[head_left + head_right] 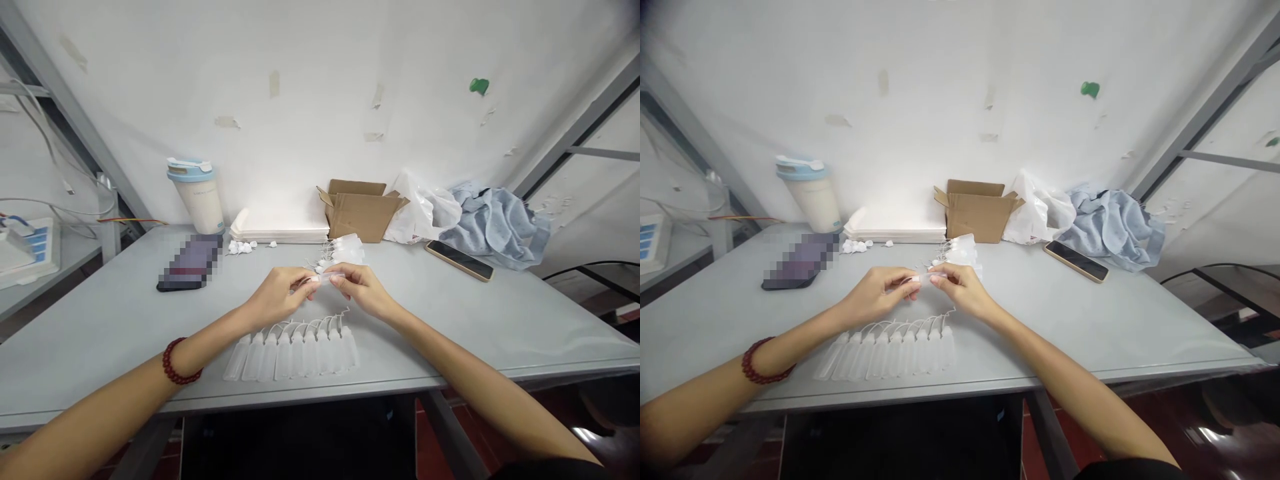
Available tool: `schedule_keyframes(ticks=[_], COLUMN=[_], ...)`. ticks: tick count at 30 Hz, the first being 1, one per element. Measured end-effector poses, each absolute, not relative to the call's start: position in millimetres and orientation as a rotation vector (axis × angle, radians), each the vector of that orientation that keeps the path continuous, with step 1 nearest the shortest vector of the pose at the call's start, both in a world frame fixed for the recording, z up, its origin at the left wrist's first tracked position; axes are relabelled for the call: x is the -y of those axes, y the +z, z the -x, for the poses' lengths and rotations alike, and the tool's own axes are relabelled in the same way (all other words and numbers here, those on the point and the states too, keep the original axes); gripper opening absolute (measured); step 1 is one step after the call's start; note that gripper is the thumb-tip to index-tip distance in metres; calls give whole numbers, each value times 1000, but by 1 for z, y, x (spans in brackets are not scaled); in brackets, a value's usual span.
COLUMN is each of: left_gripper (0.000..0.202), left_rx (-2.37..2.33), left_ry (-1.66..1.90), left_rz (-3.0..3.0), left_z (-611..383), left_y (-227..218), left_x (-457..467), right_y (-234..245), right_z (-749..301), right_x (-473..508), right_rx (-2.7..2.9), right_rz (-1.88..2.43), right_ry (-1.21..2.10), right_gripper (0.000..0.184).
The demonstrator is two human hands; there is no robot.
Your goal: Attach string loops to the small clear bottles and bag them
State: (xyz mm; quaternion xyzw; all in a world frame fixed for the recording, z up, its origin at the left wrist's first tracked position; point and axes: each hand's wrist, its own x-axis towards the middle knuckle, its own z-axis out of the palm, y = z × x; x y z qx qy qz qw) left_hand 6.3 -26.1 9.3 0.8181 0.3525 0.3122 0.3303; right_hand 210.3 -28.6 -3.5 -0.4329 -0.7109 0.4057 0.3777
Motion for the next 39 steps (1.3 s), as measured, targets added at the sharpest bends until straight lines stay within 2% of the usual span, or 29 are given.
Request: schedule_keyframes(ticks=[5,9,13,17,20,25,28,32,39], left_gripper=[22,30,42,41,37,33,31,34,38], left_rx=[-907,-958,-869,-872,-929,-882,-916,-991,-981], left_ry=[975,827,671,643,673,909,895,794,660], left_rz=[-2442,-2143,-1805,-1811,-2066,-2922,-3083,-2658,-1961], left_z=[-8,-8,-8,-8,-8,-8,-7,-6,-4], left_y=[5,5,5,8,8,-5,-7,5,13], left_x=[28,25,19,20,25,29,27,25,20], right_y=[-7,-5,-1,-2,-5,-7,-6,-4,-6], right_z=[-210,-207,-206,-206,-205,-201,-200,-201,-202], right_x=[25,26,30,31,30,28,28,28,31], right_rx=[1751,1734,1802,1837,1805,1639,1530,1605,1897], right_rz=[1064,1017,1051,1062,1059,1097,1075,1043,1045], right_ry=[1186,1192,1056,1007,1050,1291,1439,1372,864], right_gripper=[39,39,36,34,33,39,47,43,35])
